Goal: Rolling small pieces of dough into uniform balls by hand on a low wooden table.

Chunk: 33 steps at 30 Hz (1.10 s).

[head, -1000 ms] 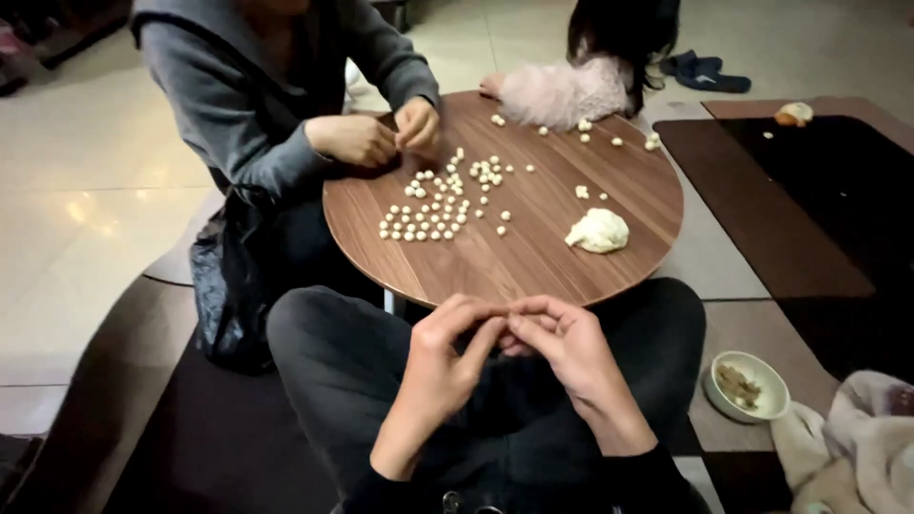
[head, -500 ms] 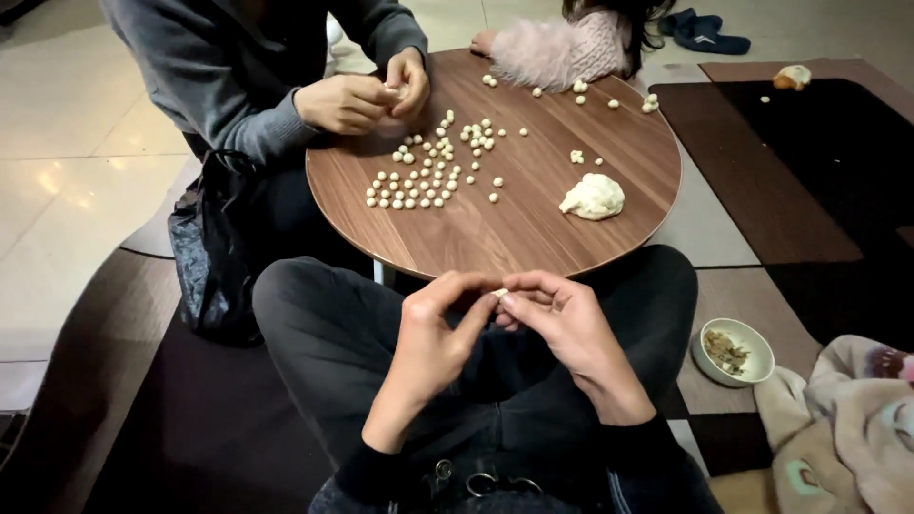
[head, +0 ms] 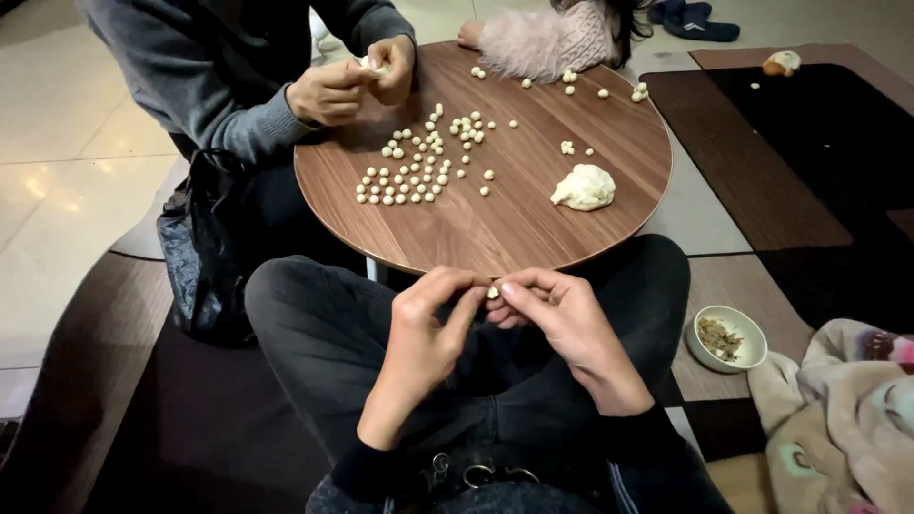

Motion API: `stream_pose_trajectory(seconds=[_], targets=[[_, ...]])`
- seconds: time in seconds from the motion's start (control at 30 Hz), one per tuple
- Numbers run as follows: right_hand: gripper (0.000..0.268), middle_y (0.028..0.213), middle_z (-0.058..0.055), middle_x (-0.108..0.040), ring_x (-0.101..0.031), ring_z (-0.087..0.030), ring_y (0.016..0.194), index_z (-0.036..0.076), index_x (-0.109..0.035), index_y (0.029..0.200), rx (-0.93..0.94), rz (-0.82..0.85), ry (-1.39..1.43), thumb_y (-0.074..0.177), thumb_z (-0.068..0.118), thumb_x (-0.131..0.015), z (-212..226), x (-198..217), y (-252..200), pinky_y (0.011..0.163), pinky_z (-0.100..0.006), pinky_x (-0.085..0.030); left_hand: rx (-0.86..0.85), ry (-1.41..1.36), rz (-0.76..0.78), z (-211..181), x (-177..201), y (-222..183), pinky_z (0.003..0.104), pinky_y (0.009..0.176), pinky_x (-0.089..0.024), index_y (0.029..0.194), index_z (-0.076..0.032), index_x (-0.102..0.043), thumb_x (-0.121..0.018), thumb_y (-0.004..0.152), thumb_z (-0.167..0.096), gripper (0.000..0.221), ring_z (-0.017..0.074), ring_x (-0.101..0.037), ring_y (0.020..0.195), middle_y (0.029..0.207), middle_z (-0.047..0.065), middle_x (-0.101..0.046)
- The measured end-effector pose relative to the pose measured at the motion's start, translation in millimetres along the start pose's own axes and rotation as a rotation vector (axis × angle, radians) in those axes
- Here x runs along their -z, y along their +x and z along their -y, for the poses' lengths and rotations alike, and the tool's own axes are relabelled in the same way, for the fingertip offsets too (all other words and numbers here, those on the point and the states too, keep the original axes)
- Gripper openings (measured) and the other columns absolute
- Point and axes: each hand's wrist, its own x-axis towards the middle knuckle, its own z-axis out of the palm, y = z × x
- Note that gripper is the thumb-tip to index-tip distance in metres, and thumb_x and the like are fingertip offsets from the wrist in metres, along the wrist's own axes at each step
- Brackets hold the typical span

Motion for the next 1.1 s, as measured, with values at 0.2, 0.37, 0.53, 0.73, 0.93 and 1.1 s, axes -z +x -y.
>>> stream_pose_trajectory(seconds=[0.2,0.37,0.53,0.73,0.93,1.1], targets=[[0.033,0.096,-0.026,-0.086,-0.085,-0.026,0.082,-0.016,-0.079,0.127,0.021,-0.007,0.022,0.103,0.005,-0.079,-4.1,2.2,2.1,0.078,-0.037,-0.073,-0.020,-0.015,0.017,-6.3,-3.3,-0.3,0.045,0.078,-0.068,0.111,-0.004,-0.086,-0.076,0.102,0.005,0.016,0.0382,-0.085,0.088,0.095,0.016,-0.085],[0.032,0.098,-0.025,-0.084,-0.081,-0.027,0.084,-0.015,-0.079,0.127,-0.020,-0.010,0.077,0.103,0.005,-0.077,0.1,3.9,-3.2,0.079,-0.036,-0.069,-0.021,0.032,0.004,-18.7,-4.9,-1.0,0.039,0.075,-0.063,0.110,0.000,-0.083,-0.081,0.095,0.004,0.016,0.0300,-0.077,0.082,0.094,0.013,-0.081],[0.029,0.099,-0.025,-0.084,-0.079,-0.027,0.085,-0.015,-0.081,0.123,-0.087,0.025,0.150,0.109,0.008,-0.071,-11.6,9.1,6.9,0.079,-0.033,-0.061,0.020,0.056,-0.011,-18.1,-1.0,2.5,0.030,0.068,-0.057,0.105,-0.003,-0.082,-0.078,0.092,0.004,0.015,0.0190,-0.071,0.075,0.092,0.007,-0.079],[0.030,0.108,-0.026,-0.082,-0.074,-0.027,0.090,-0.016,-0.077,0.130,-0.107,0.002,0.256,0.106,-0.002,-0.070,-7.9,5.3,11.3,0.086,-0.037,-0.061,0.044,0.067,-0.036,-23.0,-3.2,10.2,0.028,0.068,-0.058,0.104,-0.003,-0.076,-0.081,0.094,0.000,0.012,0.0167,-0.069,0.075,0.093,0.005,-0.074],[0.022,0.104,-0.027,-0.080,-0.075,-0.029,0.087,-0.016,-0.075,0.124,-0.078,-0.042,0.309,0.106,-0.003,-0.071,-13.6,8.8,12.6,0.085,-0.037,-0.062,-0.068,0.168,0.054,-38.0,-1.0,14.2,0.032,0.072,-0.059,0.112,-0.003,-0.079,-0.075,0.095,0.001,0.018,0.0221,-0.071,0.079,0.099,0.007,-0.073],[0.026,0.107,-0.028,-0.080,-0.076,-0.029,0.091,-0.017,-0.077,0.125,-0.101,-0.064,0.301,0.109,0.000,-0.068,-4.5,1.3,6.8,0.088,-0.039,-0.065,-0.126,0.278,0.001,-39.0,-2.2,13.0,0.035,0.071,-0.059,0.110,-0.003,-0.079,-0.080,0.093,0.000,0.017,0.0242,-0.070,0.077,0.097,0.007,-0.071]])
